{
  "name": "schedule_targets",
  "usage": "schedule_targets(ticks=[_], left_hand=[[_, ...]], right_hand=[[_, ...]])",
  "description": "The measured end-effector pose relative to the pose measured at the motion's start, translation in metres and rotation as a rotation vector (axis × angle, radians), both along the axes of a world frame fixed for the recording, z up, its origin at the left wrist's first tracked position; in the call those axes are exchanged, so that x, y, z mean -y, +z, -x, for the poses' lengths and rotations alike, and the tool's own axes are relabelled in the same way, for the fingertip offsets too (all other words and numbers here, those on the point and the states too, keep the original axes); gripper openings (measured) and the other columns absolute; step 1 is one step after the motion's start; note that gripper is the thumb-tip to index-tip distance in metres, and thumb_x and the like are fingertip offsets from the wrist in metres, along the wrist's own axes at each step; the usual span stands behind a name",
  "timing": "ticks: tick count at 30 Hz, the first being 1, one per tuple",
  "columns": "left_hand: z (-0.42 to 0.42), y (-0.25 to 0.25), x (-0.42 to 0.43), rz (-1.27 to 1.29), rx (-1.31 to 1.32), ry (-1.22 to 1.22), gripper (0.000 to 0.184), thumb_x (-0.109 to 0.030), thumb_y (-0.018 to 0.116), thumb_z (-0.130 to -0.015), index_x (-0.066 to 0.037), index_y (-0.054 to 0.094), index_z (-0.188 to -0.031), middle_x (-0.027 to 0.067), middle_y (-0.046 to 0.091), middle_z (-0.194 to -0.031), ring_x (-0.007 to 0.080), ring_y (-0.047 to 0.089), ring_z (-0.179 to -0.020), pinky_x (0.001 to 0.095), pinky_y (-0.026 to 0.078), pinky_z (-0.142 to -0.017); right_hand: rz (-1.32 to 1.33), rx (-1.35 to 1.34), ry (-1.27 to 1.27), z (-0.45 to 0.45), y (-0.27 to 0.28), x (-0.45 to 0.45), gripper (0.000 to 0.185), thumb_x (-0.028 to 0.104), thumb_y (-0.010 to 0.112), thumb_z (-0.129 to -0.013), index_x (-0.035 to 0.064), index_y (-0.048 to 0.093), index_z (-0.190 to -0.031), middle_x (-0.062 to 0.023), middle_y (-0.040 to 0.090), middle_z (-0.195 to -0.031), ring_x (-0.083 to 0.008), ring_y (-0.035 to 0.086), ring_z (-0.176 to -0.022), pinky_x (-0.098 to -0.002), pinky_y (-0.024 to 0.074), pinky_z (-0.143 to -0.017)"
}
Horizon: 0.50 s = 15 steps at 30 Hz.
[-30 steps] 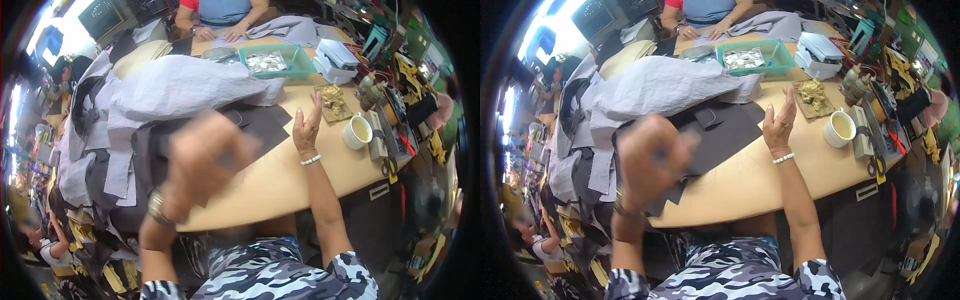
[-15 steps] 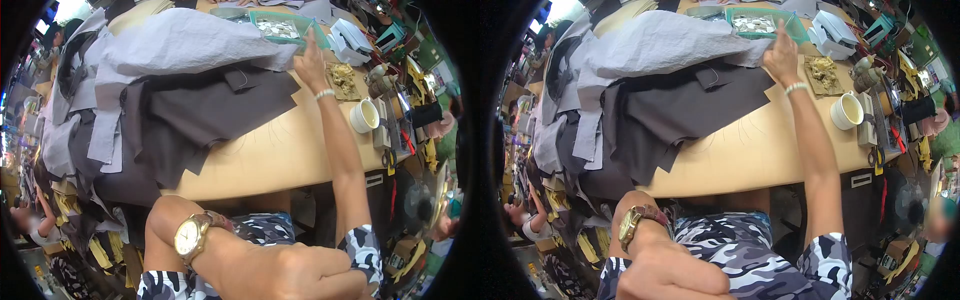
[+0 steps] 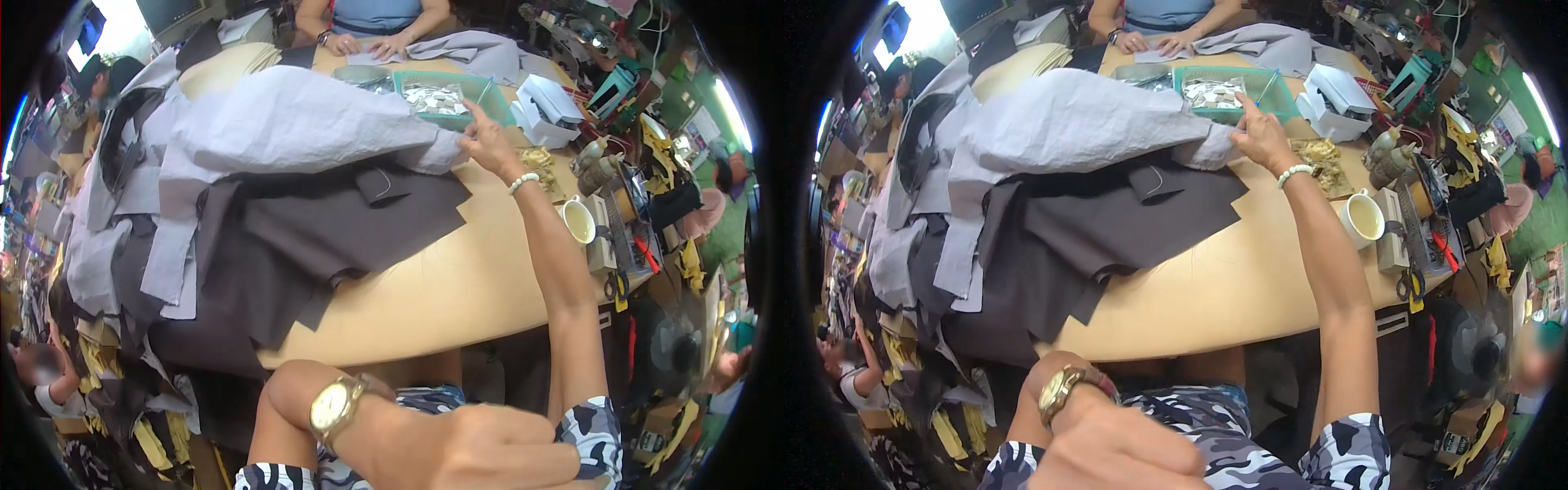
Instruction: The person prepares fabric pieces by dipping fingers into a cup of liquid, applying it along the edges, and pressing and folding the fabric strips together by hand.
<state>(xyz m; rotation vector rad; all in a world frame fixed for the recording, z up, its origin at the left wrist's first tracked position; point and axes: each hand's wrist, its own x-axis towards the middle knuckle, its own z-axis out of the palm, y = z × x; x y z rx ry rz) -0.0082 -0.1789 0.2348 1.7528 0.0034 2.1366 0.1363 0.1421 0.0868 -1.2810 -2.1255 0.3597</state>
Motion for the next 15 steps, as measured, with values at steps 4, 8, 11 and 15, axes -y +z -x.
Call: schedule_targets(ticks=[4,8,11,15], left_hand=[[0.013,-0.012,0.005,0.031,-0.140,-0.111,0.012,-0.005,0.063,-0.075,0.000,0.059,-0.065,0.0051,0.052,-0.058,0.0094,0.039,-0.041,0.0224,0.025,-0.035],[0.009,-0.014,0.016,0.058,-0.082,-0.063,0.010,-0.003,0.064,-0.076,0.005,0.062,-0.070,0.0055,0.049,-0.057,0.0101,0.038,-0.041,0.0230,0.025,-0.035],[-0.002,-0.008,0.033,0.175,0.019,0.018,0.011,-0.003,0.064,-0.075,0.006,0.061,-0.070,0.0056,0.048,-0.057,0.0110,0.039,-0.041,0.0236,0.026,-0.035],[0.014,-0.008,0.018,0.080,-0.102,-0.163,0.015,-0.009,0.066,-0.074,0.005,0.064,-0.072,0.0065,0.050,-0.058,0.0114,0.041,-0.041,0.0244,0.027,-0.035]], right_hand=[[0.090,-0.149,0.041,0.006,0.019,0.019,0.074,0.013,0.067,-0.074,-0.0012,0.034,-0.138,-0.0107,0.063,-0.072,-0.0201,0.060,-0.068,-0.0313,0.0476,-0.068],[0.141,-0.212,0.009,0.002,0.000,0.040,0.081,0.014,0.069,-0.077,-0.0035,0.025,-0.142,-0.0080,0.063,-0.073,-0.0143,0.058,-0.068,-0.0280,0.0471,-0.066],[0.163,-0.165,-0.060,0.008,-0.013,0.063,0.087,0.012,0.070,-0.073,-0.0061,0.021,-0.143,-0.0137,0.067,-0.079,-0.0184,0.063,-0.073,-0.0309,0.0500,-0.072],[0.163,-0.531,0.004,0.008,-0.004,0.074,0.082,0.007,0.068,-0.077,-0.0057,0.022,-0.143,-0.0069,0.065,-0.082,-0.0130,0.059,-0.071,-0.0272,0.0495,-0.070]])
